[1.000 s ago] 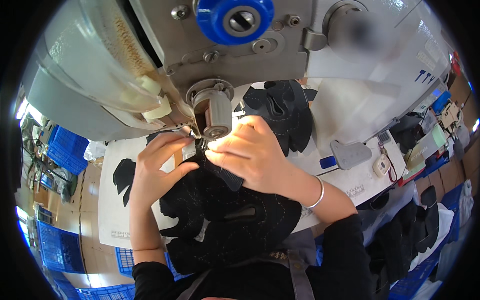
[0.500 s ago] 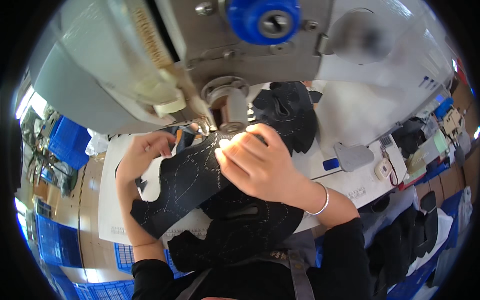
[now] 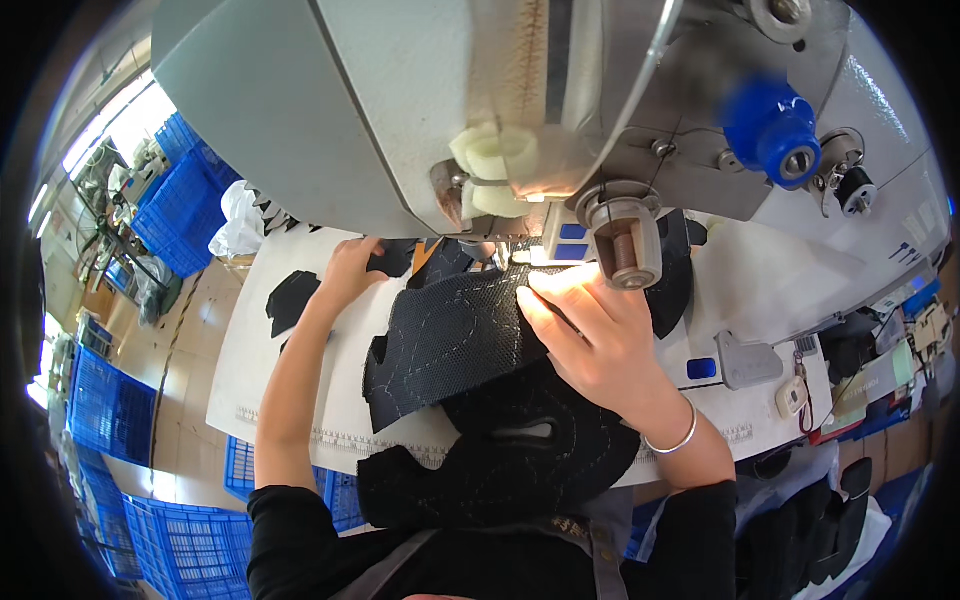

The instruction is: The person aligns fabric shoe upper components and stitches them together along the contours using a sewing machine.

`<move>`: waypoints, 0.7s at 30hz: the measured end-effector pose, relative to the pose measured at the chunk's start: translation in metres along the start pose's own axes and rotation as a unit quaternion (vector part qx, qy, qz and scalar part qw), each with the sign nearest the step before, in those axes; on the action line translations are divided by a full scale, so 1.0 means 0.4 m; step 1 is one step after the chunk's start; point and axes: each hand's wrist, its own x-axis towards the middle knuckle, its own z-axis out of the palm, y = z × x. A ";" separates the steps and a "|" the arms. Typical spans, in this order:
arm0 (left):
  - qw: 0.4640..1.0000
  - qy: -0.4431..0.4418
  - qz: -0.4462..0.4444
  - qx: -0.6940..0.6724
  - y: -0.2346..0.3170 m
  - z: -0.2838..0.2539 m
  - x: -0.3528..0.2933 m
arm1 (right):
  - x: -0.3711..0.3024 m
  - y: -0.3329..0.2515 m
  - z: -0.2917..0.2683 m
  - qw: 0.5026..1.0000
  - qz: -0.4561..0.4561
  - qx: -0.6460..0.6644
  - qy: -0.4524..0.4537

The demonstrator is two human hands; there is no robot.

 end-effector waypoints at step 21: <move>0.819 0.138 -0.134 -0.541 0.206 -0.213 -0.078 | -0.082 -0.112 -0.088 0.981 0.004 0.172 -0.090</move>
